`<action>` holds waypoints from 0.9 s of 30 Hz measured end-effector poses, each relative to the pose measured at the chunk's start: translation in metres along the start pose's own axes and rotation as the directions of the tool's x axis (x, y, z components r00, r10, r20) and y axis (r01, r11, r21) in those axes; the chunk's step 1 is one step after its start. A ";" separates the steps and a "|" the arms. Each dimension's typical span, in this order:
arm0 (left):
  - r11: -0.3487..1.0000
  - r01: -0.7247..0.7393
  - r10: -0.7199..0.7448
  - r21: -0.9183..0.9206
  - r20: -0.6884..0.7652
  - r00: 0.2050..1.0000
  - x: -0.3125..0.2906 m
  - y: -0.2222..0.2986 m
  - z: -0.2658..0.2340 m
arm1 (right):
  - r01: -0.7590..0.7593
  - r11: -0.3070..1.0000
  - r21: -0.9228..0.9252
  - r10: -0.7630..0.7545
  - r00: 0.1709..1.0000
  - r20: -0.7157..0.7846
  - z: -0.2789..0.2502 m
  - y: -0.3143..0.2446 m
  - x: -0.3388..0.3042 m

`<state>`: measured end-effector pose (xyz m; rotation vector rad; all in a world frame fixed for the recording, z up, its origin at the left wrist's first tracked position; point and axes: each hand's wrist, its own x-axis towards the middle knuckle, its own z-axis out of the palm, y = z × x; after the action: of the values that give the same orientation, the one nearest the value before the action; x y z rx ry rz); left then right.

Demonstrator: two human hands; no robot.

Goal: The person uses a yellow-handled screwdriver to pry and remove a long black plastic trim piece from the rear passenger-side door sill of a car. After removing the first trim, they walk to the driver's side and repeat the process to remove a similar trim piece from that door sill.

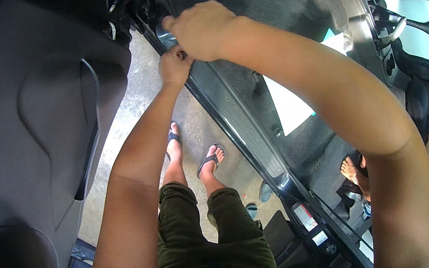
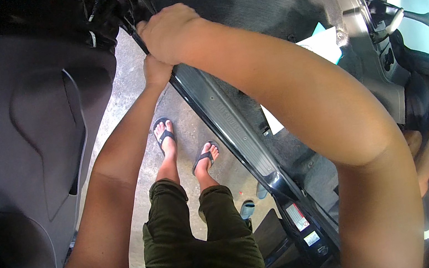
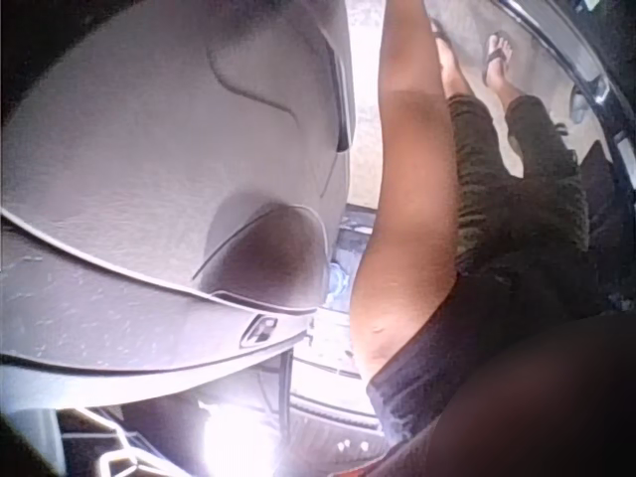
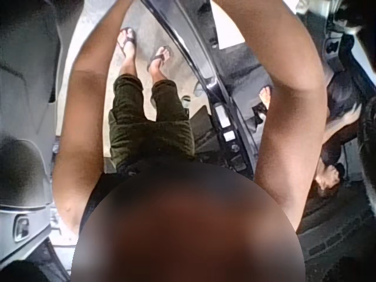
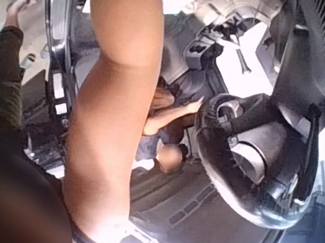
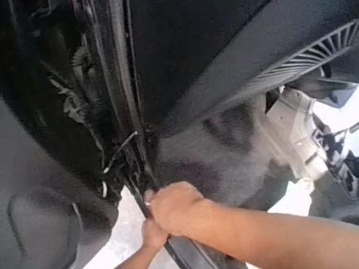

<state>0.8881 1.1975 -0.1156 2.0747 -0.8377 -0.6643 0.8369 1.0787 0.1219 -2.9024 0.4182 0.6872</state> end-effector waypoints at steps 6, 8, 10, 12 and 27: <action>0.993 -0.084 0.087 0.083 -0.037 0.996 0.003 0.003 -0.002 | 0.290 0.956 -0.039 -0.290 0.920 -0.264 0.022 -0.001 -0.006; 0.988 -0.126 0.131 0.092 -0.042 0.991 0.003 0.000 -0.003 | 0.227 0.974 0.004 -0.219 0.944 -0.247 0.025 -0.004 -0.009; 0.981 -0.154 0.158 0.121 -0.025 0.987 0.004 -0.001 -0.003 | 0.193 0.979 -0.059 -0.201 0.962 -0.186 0.025 -0.005 -0.010; 0.971 -0.189 0.192 0.146 -0.006 0.981 0.004 0.000 -0.005 | 0.175 0.981 -0.087 -0.189 0.962 -0.195 0.024 -0.004 -0.013; 0.689 0.564 -0.261 -0.455 0.570 0.779 -0.116 -0.029 -0.091 | -0.200 -0.451 0.870 0.363 0.849 0.384 0.081 0.027 -0.212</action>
<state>0.8859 1.3402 -0.0689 1.5066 -0.2773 -1.5269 0.6133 1.1185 0.1450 -0.9276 1.1380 -0.0532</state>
